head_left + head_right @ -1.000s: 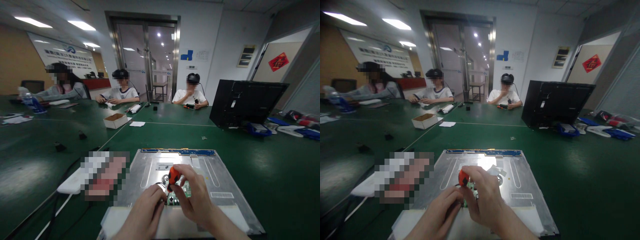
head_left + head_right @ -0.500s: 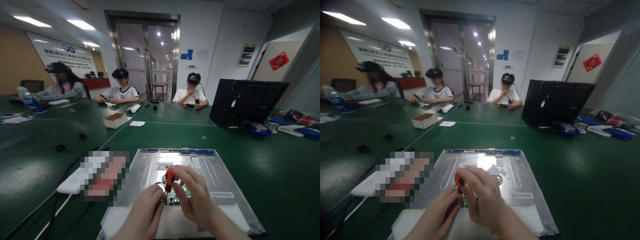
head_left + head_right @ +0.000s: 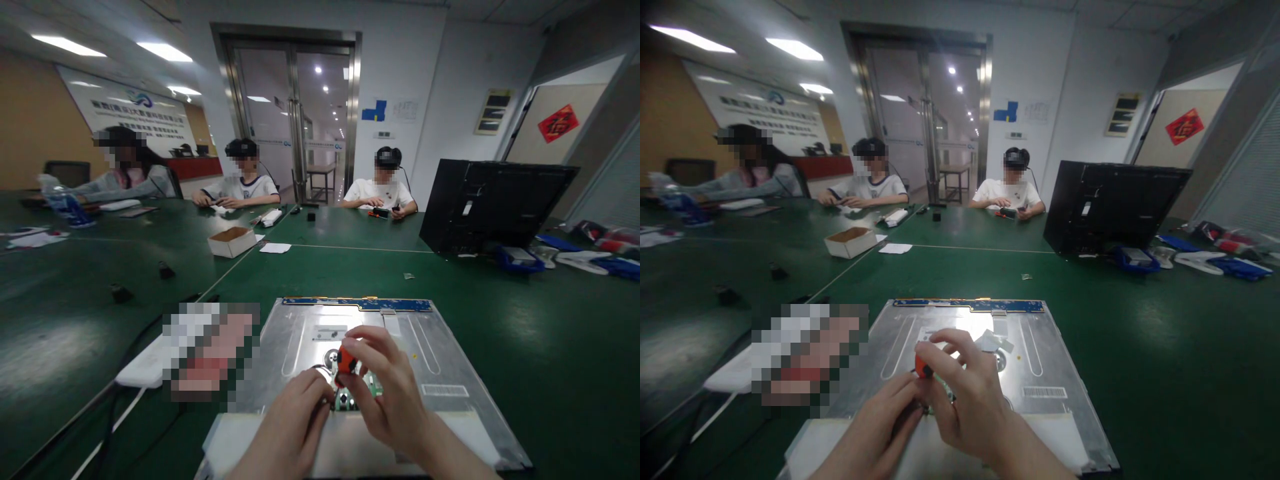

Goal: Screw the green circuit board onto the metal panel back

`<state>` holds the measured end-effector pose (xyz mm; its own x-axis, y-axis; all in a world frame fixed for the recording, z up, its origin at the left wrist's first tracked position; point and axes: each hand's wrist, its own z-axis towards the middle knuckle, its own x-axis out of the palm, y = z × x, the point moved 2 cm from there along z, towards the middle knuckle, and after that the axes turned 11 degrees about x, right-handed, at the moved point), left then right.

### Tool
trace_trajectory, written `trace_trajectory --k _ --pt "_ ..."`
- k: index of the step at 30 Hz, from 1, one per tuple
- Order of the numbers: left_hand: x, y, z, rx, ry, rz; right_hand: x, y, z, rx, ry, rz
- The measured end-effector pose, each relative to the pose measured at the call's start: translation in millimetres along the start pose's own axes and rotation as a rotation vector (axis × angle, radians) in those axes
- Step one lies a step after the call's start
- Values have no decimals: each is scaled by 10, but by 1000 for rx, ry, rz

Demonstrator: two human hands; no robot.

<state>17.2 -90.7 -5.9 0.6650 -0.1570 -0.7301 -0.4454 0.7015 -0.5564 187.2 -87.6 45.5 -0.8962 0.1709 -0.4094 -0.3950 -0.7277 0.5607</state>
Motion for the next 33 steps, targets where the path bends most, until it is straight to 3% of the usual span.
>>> trace_trajectory --k 4,10,12,17,22,29,33 --pt "2 9 0 10 -4 13 11 14 0 -18 70 -18" --pt "-7 -1 3 9 12 15 47 -46 -56 34 -134 -27" --pt "-11 -12 2 5 12 13 53 -53 -56 50 -145 -29" --pt "-30 -32 4 18 -22 16 30 4 -2 -21 -29 -5" --pt "-26 4 3 37 -50 39 33 22 -12 -5 50 -7" --pt "6 38 -9 54 -74 60 40 -8 -13 4 -123 -20" --pt "0 20 -1 60 -76 58 15 22 -7 39 -96 -91"
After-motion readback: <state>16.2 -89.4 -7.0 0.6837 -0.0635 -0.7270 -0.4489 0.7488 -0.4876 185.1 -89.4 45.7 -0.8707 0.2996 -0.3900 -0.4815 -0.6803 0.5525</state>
